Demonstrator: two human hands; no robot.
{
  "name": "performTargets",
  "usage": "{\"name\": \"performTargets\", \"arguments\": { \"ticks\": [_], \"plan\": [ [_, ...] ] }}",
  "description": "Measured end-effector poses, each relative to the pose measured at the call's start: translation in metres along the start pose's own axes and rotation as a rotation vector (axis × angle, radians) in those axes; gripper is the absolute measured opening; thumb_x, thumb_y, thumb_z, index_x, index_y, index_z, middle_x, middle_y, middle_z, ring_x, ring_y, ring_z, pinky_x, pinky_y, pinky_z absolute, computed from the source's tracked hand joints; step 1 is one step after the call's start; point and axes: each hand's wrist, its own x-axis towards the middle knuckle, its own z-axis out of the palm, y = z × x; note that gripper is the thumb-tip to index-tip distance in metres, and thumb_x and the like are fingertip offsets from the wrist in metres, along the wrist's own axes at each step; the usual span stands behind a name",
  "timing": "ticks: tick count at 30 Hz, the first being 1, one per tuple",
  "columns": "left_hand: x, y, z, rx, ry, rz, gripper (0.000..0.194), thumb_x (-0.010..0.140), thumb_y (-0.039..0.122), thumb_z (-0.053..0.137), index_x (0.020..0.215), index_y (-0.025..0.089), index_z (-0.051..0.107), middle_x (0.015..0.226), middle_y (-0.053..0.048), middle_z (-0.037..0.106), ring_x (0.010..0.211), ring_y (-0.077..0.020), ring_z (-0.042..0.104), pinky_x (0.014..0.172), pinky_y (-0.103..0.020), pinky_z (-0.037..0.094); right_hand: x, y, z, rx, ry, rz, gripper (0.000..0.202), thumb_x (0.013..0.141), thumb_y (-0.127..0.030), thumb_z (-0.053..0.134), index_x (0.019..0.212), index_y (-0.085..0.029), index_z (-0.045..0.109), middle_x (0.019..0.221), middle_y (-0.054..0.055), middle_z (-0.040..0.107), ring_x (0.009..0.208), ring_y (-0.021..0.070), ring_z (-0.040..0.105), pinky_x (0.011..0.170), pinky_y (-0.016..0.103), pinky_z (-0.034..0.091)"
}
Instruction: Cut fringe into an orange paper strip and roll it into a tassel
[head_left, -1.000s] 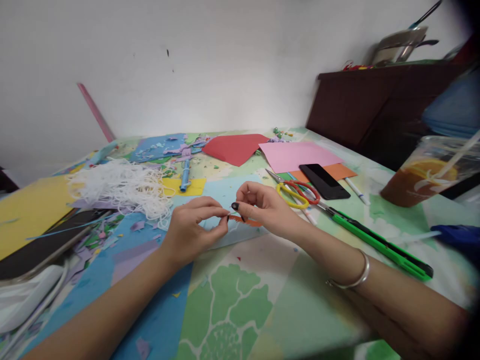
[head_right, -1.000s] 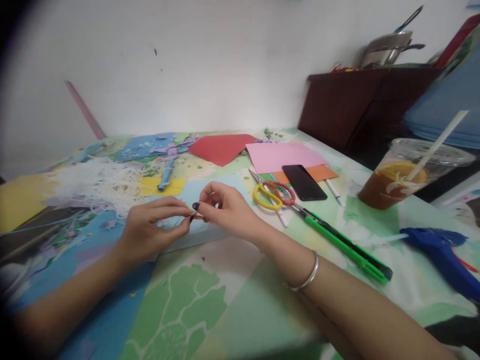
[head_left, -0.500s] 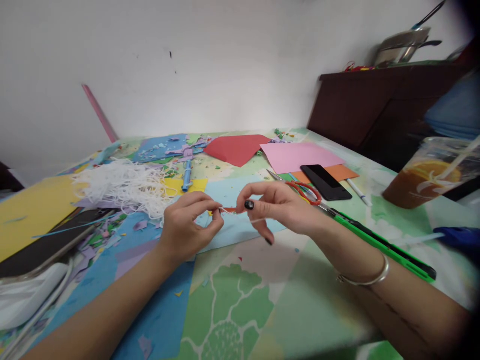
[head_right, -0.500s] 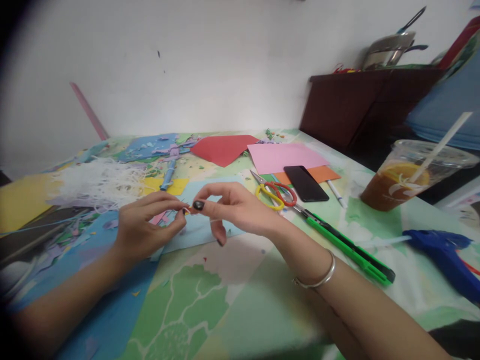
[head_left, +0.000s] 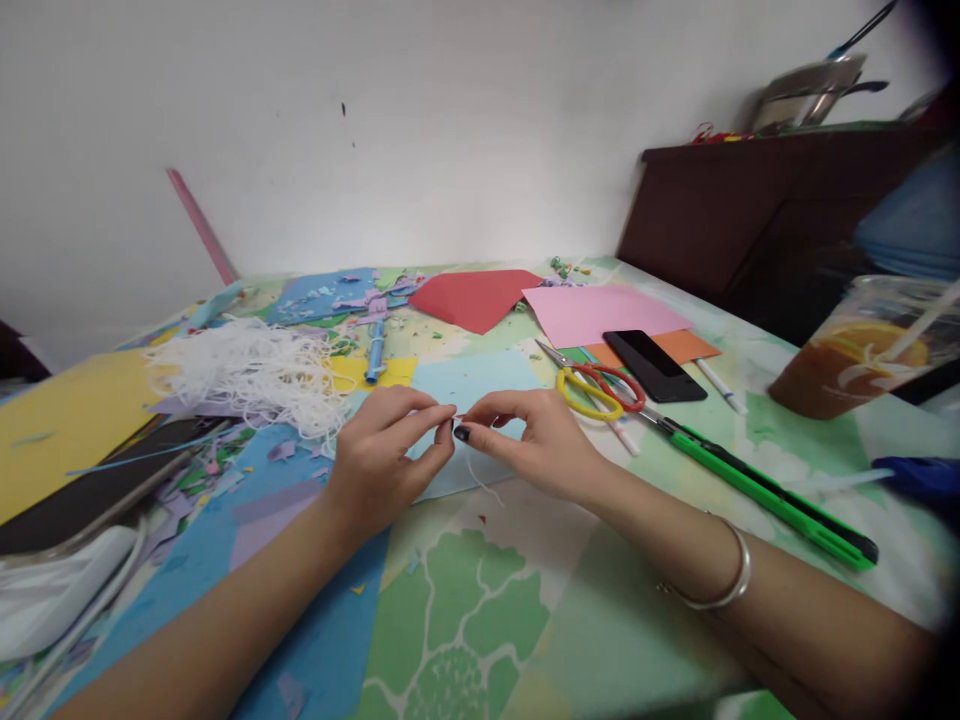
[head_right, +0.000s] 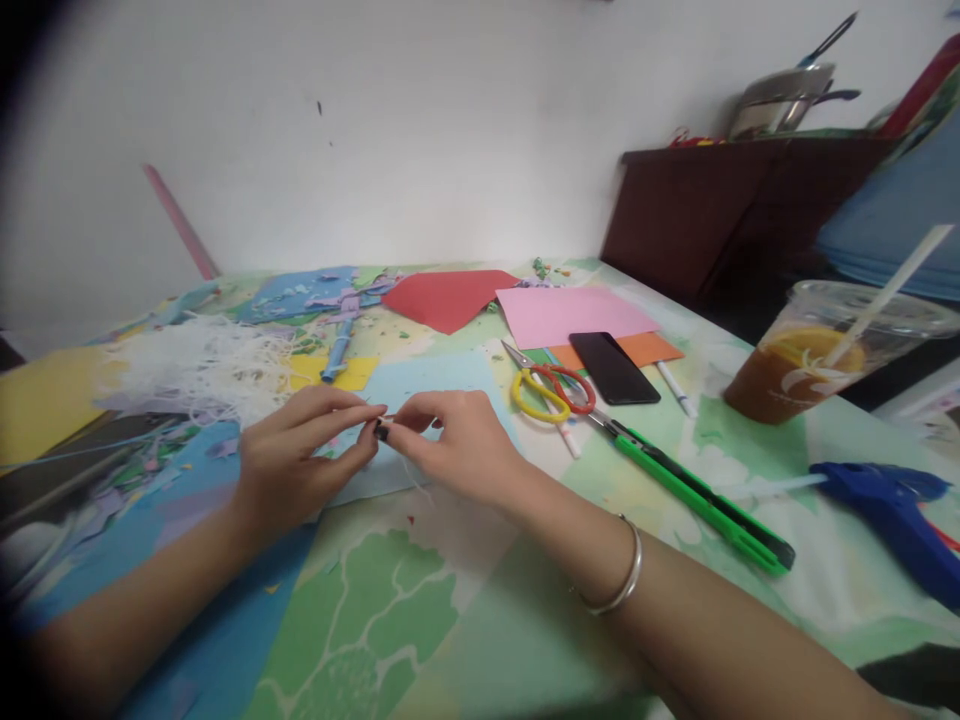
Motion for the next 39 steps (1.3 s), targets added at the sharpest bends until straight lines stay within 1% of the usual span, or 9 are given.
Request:
{"name": "performTargets", "arguments": {
  "ticks": [4, 8, 11, 17, 20, 24, 30, 35, 39],
  "plan": [
    [0.0, 0.001, 0.0, -0.041, -0.03, 0.051, 0.022, 0.076, 0.011, 0.06, 0.094, 0.023, 0.066, 0.076, -0.003, 0.068, 0.068, -0.0141, 0.062, 0.062, -0.027, 0.052, 0.001, 0.002, 0.003, 0.076, -0.023, 0.07, 0.012, 0.079, -0.026, 0.066, 0.087, -0.019, 0.071, 0.092, 0.005, 0.072, 0.088, 0.0186, 0.063, 0.073, 0.03, 0.047],
    [0.0, 0.004, -0.002, -0.069, -0.046, 0.044, 0.037, 0.076, 0.008, 0.061, 0.11, 0.022, 0.061, 0.081, -0.004, 0.069, 0.072, -0.0153, 0.063, 0.066, -0.029, 0.053, 0.003, 0.001, 0.005, 0.221, -0.063, 0.103, 0.009, 0.08, -0.02, 0.065, 0.086, -0.018, 0.071, 0.09, 0.005, 0.073, 0.085, 0.0172, 0.065, 0.08, 0.033, 0.048],
    [0.002, 0.007, -0.003, -0.049, -0.05, 0.024, 0.042, 0.076, 0.007, 0.061, 0.115, 0.021, 0.057, 0.082, -0.003, 0.07, 0.076, -0.0159, 0.064, 0.071, -0.03, 0.052, 0.002, 0.003, 0.005, 0.228, -0.001, 0.077, 0.008, 0.079, -0.019, 0.066, 0.085, -0.017, 0.071, 0.088, 0.005, 0.074, 0.083, 0.0177, 0.066, 0.079, 0.033, 0.049],
    [0.0, 0.008, -0.004, -0.054, -0.059, -0.038, 0.034, 0.079, 0.009, 0.061, 0.111, 0.021, 0.058, 0.083, -0.002, 0.072, 0.079, -0.0148, 0.066, 0.073, -0.028, 0.051, 0.001, 0.006, 0.004, 0.166, 0.122, 0.016, 0.007, 0.081, -0.015, 0.063, 0.08, -0.017, 0.07, 0.078, 0.003, 0.073, 0.075, 0.0162, 0.065, 0.072, 0.03, 0.049],
    [0.001, 0.009, -0.003, -0.081, -0.061, -0.172, 0.027, 0.079, 0.014, 0.063, 0.105, 0.02, 0.06, 0.082, -0.001, 0.072, 0.075, -0.0134, 0.067, 0.07, -0.025, 0.051, 0.002, 0.005, 0.004, 0.175, 0.133, -0.013, 0.007, 0.081, -0.015, 0.063, 0.078, -0.016, 0.069, 0.076, 0.003, 0.071, 0.073, 0.0151, 0.064, 0.07, 0.028, 0.049],
    [0.003, 0.011, -0.003, -0.176, -0.074, -0.344, 0.008, 0.076, 0.019, 0.067, 0.083, 0.021, 0.065, 0.074, 0.002, 0.071, 0.063, -0.0112, 0.063, 0.062, -0.024, 0.049, 0.001, 0.005, 0.003, 0.153, 0.121, -0.011, 0.008, 0.083, -0.019, 0.063, 0.079, -0.016, 0.07, 0.076, 0.002, 0.071, 0.073, 0.0148, 0.064, 0.069, 0.027, 0.048],
    [0.004, 0.009, -0.003, -0.365, -0.133, -0.533, 0.004, 0.074, 0.02, 0.069, 0.077, 0.023, 0.069, 0.071, 0.002, 0.07, 0.065, -0.0126, 0.061, 0.062, -0.026, 0.047, 0.0, 0.006, 0.003, 0.14, 0.146, -0.031, 0.007, 0.081, -0.018, 0.065, 0.078, -0.016, 0.071, 0.076, 0.002, 0.072, 0.074, 0.0151, 0.065, 0.071, 0.027, 0.048],
    [0.007, 0.002, -0.001, -0.546, -0.129, -0.537, 0.002, 0.073, 0.021, 0.071, 0.074, 0.022, 0.07, 0.079, -0.002, 0.066, 0.079, -0.0158, 0.06, 0.065, -0.028, 0.045, 0.001, 0.005, 0.003, 0.137, 0.111, -0.018, 0.008, 0.081, -0.014, 0.064, 0.078, -0.016, 0.071, 0.075, 0.003, 0.072, 0.072, 0.0152, 0.064, 0.069, 0.027, 0.047],
    [0.007, 0.0, -0.002, -0.522, -0.124, -0.534, 0.005, 0.07, 0.019, 0.074, 0.072, 0.022, 0.069, 0.078, -0.001, 0.061, 0.075, -0.0142, 0.057, 0.063, -0.027, 0.043, 0.001, 0.004, 0.002, 0.136, 0.072, -0.017, 0.01, 0.08, -0.01, 0.062, 0.076, -0.016, 0.069, 0.073, 0.002, 0.07, 0.07, 0.0142, 0.063, 0.069, 0.026, 0.047]
  ]
}}
